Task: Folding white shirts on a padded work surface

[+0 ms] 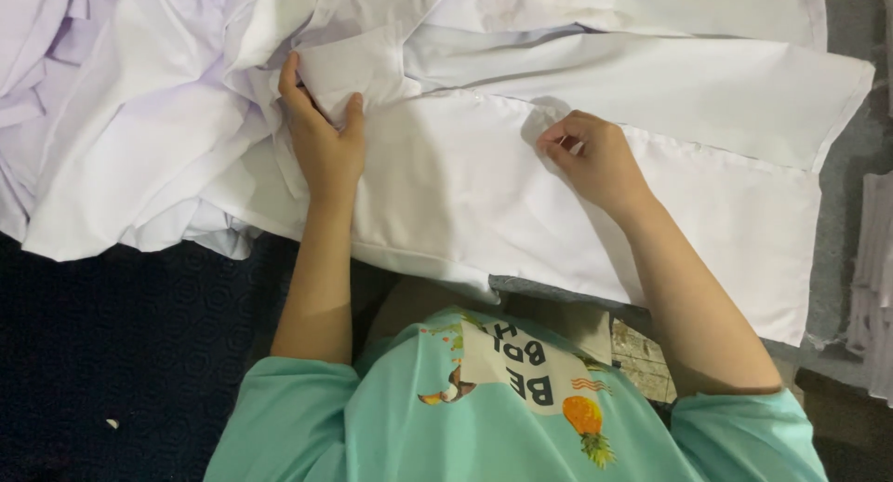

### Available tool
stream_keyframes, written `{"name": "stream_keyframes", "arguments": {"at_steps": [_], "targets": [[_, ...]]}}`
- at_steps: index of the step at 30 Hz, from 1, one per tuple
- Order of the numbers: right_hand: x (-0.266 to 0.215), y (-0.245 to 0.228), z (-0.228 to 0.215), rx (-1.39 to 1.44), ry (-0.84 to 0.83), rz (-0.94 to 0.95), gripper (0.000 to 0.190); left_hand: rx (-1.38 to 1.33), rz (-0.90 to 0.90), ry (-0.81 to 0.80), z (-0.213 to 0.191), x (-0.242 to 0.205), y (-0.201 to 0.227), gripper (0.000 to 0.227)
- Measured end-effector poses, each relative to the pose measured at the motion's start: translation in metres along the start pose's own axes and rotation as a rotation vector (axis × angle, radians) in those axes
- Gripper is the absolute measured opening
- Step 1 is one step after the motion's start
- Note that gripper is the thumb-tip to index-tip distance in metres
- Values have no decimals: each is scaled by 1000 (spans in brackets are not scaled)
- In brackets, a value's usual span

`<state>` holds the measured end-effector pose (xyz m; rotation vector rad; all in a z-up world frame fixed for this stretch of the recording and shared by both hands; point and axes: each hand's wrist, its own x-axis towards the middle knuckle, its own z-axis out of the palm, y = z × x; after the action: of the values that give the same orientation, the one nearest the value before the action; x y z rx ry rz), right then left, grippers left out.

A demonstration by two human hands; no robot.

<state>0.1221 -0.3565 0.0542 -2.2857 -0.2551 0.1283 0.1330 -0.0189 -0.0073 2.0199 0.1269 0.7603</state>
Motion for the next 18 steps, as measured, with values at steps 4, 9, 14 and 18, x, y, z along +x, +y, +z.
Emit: {"name": "stream_keyframes", "arguments": {"at_steps": [4, 9, 14, 18], "targets": [[0, 26, 23, -301, 32, -205, 10, 9, 17, 7, 0, -1, -3, 79], [-5, 37, 27, -489, 49, -380, 8, 17, -14, -20, -4, -1, 9, 77], [-12, 25, -8, -135, -79, -95, 9, 22, -3, -3, -1, -1, 5, 78], [-18, 20, -15, -59, -42, -48, 10, 21, -9, -1, 1, 0, -1, 78]]}}
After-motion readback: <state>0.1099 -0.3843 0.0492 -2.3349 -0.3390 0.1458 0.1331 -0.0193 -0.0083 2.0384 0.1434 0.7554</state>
